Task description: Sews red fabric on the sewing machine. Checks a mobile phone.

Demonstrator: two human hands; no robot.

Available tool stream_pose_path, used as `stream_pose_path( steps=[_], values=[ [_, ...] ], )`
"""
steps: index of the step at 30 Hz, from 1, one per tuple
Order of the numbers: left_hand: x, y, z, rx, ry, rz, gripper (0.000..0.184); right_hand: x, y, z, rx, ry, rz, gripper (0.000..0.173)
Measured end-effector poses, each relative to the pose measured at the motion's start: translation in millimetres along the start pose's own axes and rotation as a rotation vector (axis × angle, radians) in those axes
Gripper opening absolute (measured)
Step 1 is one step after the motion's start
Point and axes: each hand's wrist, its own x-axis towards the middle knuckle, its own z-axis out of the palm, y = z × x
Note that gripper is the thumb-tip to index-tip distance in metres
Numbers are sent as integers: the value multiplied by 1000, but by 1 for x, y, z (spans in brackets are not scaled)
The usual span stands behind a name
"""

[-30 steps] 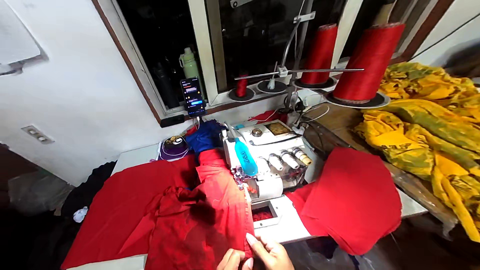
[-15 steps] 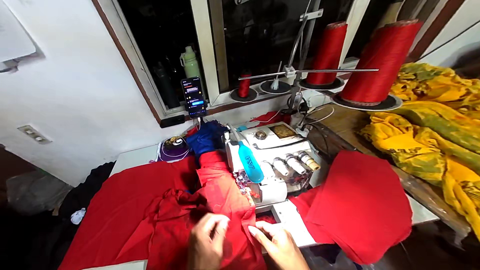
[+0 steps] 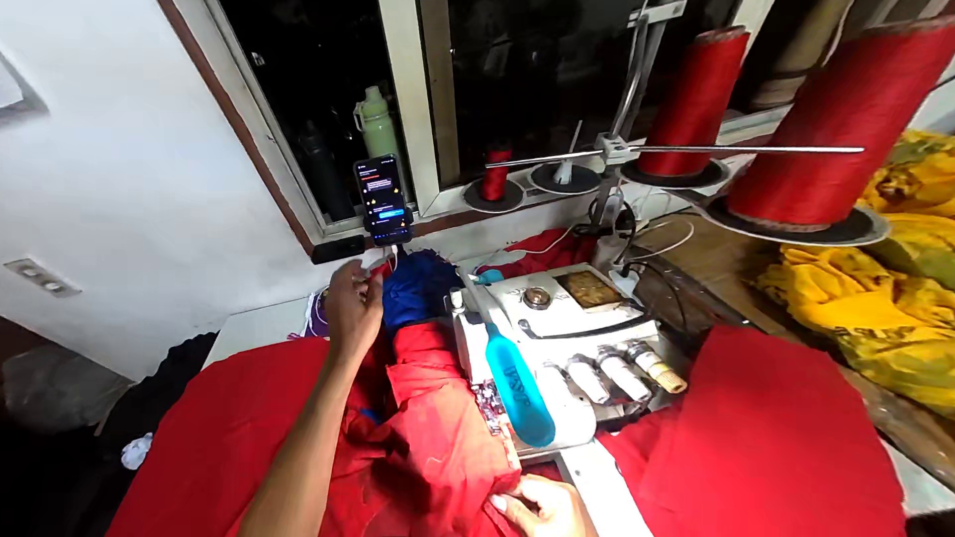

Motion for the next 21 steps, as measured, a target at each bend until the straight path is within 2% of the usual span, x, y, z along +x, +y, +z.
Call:
stream_pose_path(
  steps=[5,11,15,21],
  values=[
    [66,11,38,6,108,-32,92,0,3,1,7,26,-70,23],
    [110,22,81,67,211,-134,125,1,4,1,-41,-5,-62,25],
    [120,26,99,133,242,-220,136,1,-5,1,-37,28,-44,27],
    [129,26,101,207,193,-286,135,0,-1,3,-8,42,-72,27]
  ],
)
